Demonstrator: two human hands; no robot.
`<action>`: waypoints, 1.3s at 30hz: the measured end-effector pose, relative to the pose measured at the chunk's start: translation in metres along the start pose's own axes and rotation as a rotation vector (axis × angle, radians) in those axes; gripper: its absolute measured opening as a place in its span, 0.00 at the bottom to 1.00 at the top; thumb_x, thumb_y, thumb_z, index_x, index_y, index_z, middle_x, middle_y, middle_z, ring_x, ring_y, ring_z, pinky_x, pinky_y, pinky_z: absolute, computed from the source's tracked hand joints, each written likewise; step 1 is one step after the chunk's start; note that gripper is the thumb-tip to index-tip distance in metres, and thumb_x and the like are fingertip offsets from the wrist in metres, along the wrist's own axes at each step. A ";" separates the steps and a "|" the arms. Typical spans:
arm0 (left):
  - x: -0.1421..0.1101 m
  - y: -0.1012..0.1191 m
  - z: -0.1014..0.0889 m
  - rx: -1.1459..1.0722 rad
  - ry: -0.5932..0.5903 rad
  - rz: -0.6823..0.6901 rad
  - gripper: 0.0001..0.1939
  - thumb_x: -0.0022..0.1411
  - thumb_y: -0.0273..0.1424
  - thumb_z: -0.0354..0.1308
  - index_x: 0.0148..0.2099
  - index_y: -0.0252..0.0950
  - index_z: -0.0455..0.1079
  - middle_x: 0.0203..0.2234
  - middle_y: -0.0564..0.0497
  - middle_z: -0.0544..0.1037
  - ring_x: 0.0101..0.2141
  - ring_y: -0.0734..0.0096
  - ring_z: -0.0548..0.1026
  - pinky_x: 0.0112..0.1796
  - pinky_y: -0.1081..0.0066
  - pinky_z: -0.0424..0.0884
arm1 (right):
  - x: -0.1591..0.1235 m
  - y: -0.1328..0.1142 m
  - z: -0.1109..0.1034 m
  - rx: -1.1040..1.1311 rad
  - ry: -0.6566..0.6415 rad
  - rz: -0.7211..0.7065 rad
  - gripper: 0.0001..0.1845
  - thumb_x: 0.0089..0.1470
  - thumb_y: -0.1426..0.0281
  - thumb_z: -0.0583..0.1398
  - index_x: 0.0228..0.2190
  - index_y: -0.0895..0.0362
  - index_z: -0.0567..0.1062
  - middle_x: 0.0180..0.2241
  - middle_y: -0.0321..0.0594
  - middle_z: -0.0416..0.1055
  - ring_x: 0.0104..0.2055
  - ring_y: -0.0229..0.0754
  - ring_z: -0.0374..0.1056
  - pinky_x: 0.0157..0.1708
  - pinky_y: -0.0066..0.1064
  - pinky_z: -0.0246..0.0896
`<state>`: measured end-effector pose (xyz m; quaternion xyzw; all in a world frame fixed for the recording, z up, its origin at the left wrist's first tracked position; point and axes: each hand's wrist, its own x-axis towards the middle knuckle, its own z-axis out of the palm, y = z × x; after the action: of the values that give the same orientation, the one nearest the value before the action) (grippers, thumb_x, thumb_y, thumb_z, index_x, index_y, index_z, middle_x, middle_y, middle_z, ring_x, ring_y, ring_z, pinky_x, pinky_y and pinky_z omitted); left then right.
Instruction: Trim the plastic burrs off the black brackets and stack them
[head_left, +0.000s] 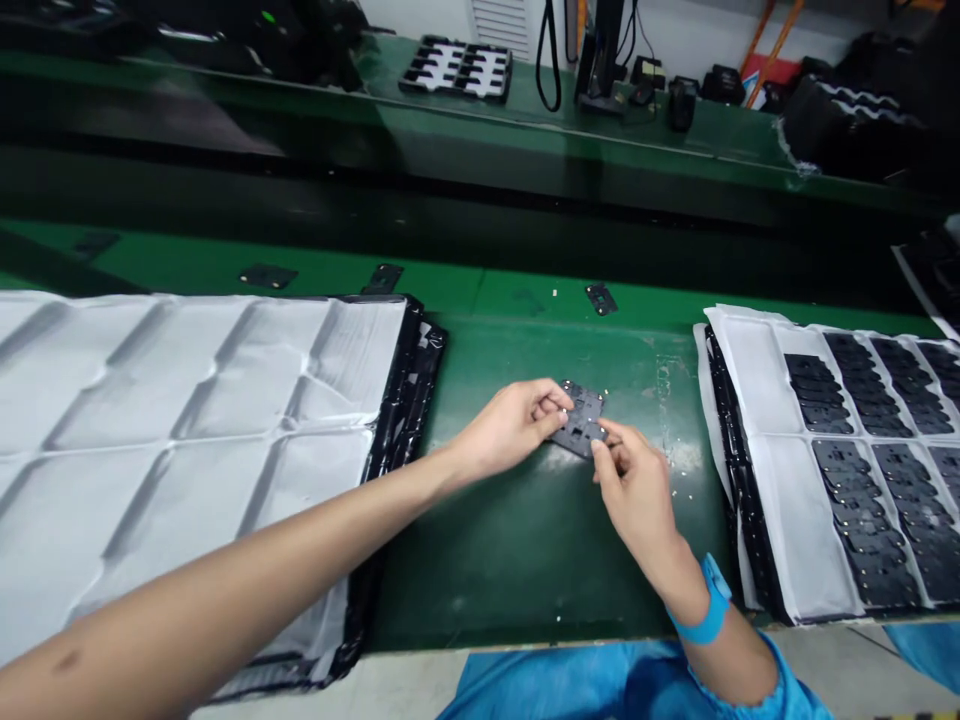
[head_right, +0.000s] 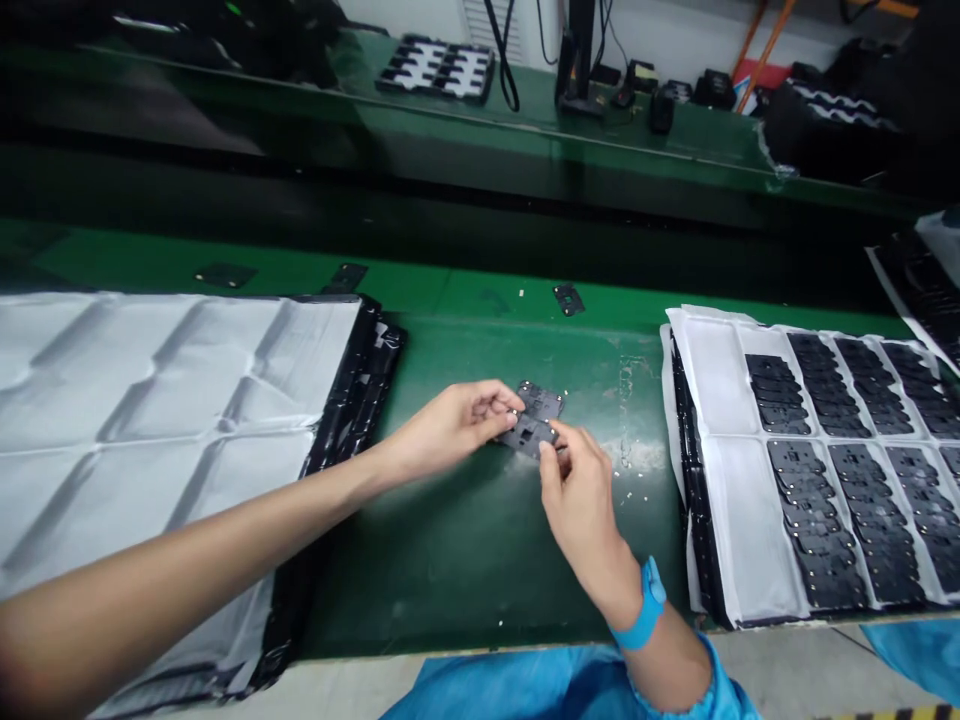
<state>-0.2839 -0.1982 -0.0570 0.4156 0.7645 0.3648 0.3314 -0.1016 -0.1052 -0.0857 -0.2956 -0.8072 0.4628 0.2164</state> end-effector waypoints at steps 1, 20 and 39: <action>0.010 -0.001 0.000 0.077 0.027 0.018 0.09 0.67 0.30 0.57 0.44 0.34 0.77 0.32 0.49 0.81 0.32 0.67 0.79 0.35 0.70 0.75 | 0.006 0.002 0.004 -0.049 0.034 -0.025 0.16 0.66 0.71 0.58 0.52 0.61 0.79 0.37 0.45 0.76 0.28 0.42 0.71 0.32 0.34 0.69; 0.184 0.055 -0.017 0.646 0.166 -0.071 0.29 0.66 0.41 0.68 0.61 0.27 0.70 0.66 0.26 0.65 0.65 0.34 0.66 0.59 0.53 0.67 | 0.002 0.009 0.004 -0.164 0.164 -0.094 0.19 0.67 0.76 0.54 0.55 0.56 0.75 0.46 0.46 0.69 0.35 0.43 0.71 0.36 0.35 0.72; 0.025 0.091 0.052 0.494 -0.440 0.457 0.07 0.62 0.20 0.64 0.39 0.36 0.73 0.37 0.45 0.81 0.42 0.52 0.80 0.40 0.64 0.72 | -0.030 0.010 -0.067 0.069 0.180 0.010 0.08 0.66 0.66 0.62 0.43 0.55 0.79 0.34 0.40 0.76 0.34 0.44 0.73 0.35 0.33 0.69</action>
<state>-0.2169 -0.1258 -0.0127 0.7103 0.6277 0.1366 0.2878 -0.0355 -0.0799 -0.0645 -0.3326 -0.7667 0.4627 0.2959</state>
